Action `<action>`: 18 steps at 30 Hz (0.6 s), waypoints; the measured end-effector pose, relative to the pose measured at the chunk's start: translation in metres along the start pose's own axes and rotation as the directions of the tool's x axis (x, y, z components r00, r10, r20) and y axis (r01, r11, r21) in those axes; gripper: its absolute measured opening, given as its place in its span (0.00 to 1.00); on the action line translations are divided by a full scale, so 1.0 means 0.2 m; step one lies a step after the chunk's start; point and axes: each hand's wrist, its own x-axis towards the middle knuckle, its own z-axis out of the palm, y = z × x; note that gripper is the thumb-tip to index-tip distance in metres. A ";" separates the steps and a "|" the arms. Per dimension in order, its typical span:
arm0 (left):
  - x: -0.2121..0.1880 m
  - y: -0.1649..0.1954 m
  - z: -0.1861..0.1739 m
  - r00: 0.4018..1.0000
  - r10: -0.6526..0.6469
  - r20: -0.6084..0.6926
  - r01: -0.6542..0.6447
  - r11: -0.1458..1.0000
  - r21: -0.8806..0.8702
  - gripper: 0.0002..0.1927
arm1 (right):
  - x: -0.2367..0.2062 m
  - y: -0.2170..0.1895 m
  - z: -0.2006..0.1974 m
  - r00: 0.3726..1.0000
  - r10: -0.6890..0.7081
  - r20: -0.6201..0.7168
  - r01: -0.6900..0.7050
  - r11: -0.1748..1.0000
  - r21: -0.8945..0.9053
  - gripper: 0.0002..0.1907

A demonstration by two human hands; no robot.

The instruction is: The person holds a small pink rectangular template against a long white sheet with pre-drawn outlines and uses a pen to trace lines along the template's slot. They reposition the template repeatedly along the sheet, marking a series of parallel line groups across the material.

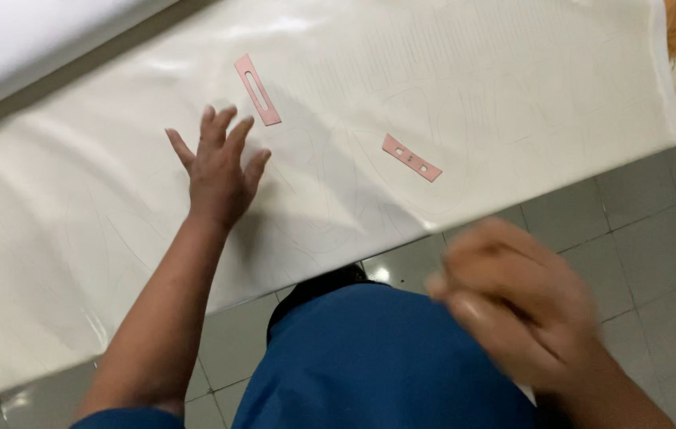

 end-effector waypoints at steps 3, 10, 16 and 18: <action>-0.29 0.24 -0.16 0.993 -0.068 -0.101 0.028 0.935 -0.354 0.14 | -0.02 0.37 0.17 0.959 0.281 -0.024 -0.273 0.903 -0.332 0.04; -0.85 0.76 -0.83 0.867 0.268 -0.420 -0.469 0.724 -0.506 0.11 | -0.21 0.81 0.30 0.895 0.430 -0.118 -0.433 0.778 -0.455 0.12; -0.97 0.73 -0.99 0.768 0.443 -0.463 -0.634 0.629 -0.450 0.11 | -0.16 0.92 0.33 0.867 0.459 -0.195 -0.484 0.677 -0.554 0.16; -1.03 0.72 -1.06 0.759 0.465 -0.455 -0.646 0.628 -0.435 0.12 | -0.15 0.92 0.37 0.861 0.450 -0.235 -0.501 0.676 -0.541 0.15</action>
